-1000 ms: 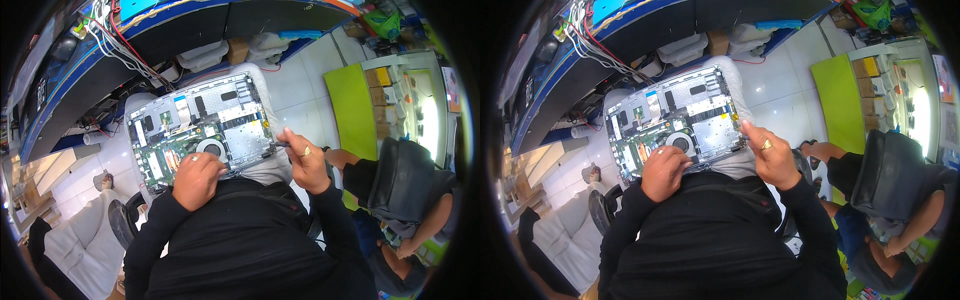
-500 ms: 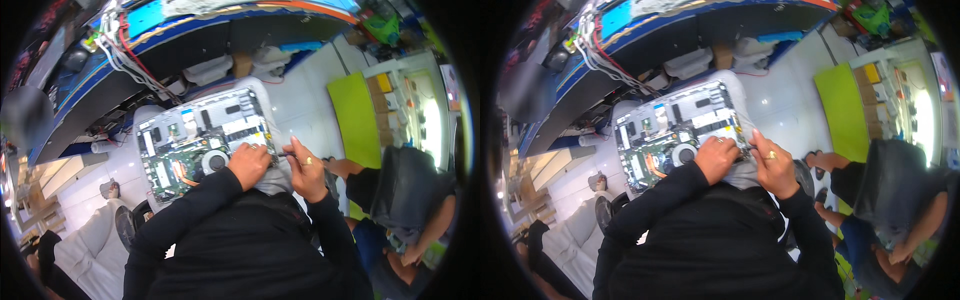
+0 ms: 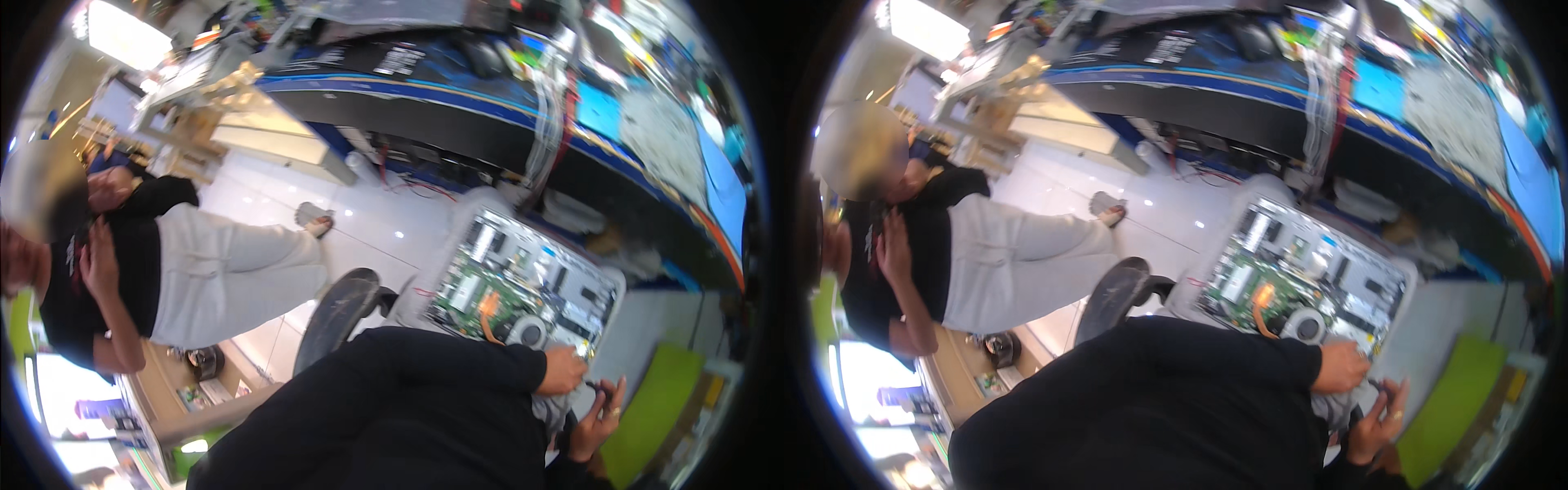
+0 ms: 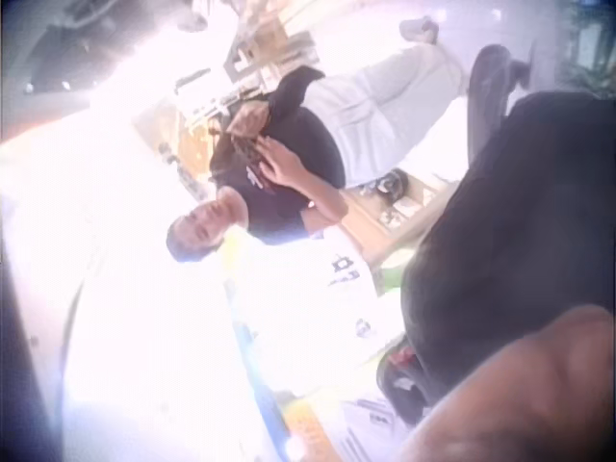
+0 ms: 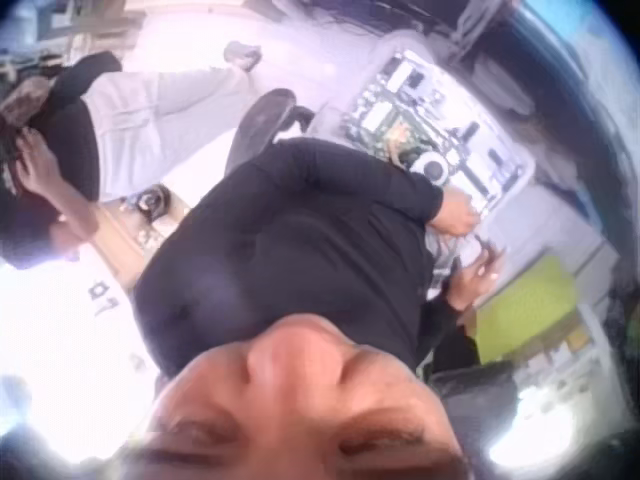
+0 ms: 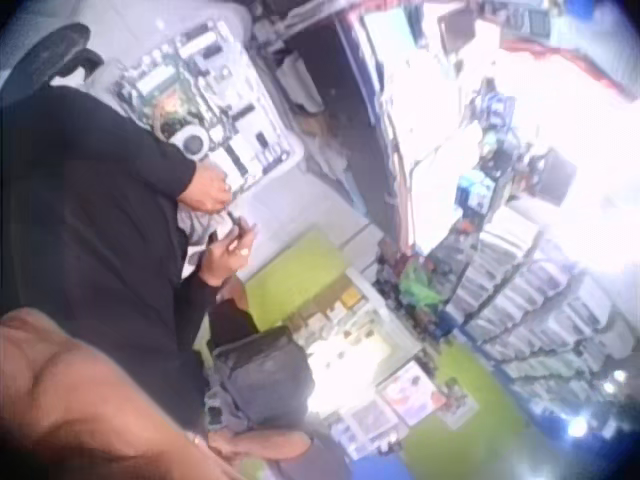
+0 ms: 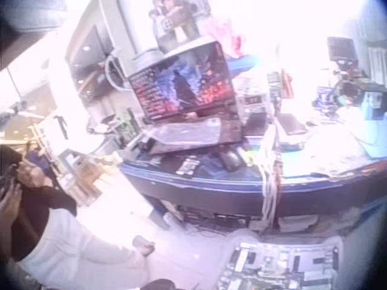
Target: The person disassembles a laptop base held on their lap by removing internal screws with a screwdriver, detaching wire connectors, and lifting internal components. The person also picks up a separate laptop screen assembly and aligns it with the base while reaching for tools on a cluttered workbench.
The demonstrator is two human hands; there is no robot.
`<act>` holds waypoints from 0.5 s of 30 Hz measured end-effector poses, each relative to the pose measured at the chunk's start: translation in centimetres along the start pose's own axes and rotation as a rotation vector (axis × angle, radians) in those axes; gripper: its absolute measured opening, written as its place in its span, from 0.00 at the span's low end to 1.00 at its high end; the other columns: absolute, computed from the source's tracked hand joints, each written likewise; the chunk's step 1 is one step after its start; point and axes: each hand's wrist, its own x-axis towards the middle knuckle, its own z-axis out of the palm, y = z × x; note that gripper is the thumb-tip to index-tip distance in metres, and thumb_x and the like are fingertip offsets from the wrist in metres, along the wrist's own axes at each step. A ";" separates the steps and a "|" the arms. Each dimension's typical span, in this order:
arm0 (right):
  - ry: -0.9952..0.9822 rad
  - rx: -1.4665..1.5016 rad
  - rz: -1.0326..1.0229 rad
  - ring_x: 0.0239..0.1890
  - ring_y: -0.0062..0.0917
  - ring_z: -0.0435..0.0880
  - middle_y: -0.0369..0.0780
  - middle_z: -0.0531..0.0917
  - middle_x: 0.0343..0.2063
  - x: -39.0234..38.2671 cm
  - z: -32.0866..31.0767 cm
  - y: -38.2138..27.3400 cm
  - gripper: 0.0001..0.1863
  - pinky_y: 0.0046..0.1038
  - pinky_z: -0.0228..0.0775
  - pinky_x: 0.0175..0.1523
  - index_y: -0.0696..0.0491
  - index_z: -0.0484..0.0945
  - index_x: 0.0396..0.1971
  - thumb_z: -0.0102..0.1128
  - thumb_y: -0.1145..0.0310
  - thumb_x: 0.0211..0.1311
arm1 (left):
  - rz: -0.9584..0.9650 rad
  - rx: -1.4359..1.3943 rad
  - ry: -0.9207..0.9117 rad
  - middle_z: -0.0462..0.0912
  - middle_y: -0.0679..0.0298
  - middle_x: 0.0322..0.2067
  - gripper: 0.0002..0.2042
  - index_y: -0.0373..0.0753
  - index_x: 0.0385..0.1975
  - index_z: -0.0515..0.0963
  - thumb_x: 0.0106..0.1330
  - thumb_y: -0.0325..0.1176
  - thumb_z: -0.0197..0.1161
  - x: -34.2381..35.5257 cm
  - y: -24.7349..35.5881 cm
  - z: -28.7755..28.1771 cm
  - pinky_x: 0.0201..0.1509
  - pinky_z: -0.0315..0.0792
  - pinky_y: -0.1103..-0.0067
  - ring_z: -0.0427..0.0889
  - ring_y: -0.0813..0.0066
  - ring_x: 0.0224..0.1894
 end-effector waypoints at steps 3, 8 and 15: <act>0.026 -0.009 0.017 0.50 0.32 0.85 0.47 0.84 0.51 0.4 -0.1 -1.3 0.26 0.33 0.76 0.59 0.62 0.66 0.75 0.50 0.79 0.80 | 0.030 -0.008 -0.034 0.80 0.60 0.33 0.09 0.40 0.26 0.85 0.57 0.39 0.64 0.3 0.0 0.6 0.40 0.73 0.63 0.83 0.62 0.37; -0.091 -0.100 -0.051 0.45 0.43 0.89 0.54 0.89 0.46 2.1 -0.3 -4.0 0.24 0.40 0.81 0.53 0.67 0.75 0.66 0.61 0.67 0.79 | -0.008 0.029 -0.058 0.81 0.60 0.31 0.10 0.39 0.24 0.84 0.57 0.39 0.64 0.3 0.2 1.3 0.37 0.73 0.62 0.84 0.61 0.35; 0.100 -0.400 -0.376 0.41 0.38 0.90 0.50 0.90 0.41 2.5 0.0 -4.8 0.20 0.38 0.83 0.49 0.65 0.80 0.61 0.66 0.70 0.76 | -0.008 0.050 -0.171 0.84 0.60 0.35 0.11 0.42 0.26 0.86 0.60 0.43 0.66 1.0 -0.9 4.7 0.36 0.78 0.61 0.86 0.58 0.39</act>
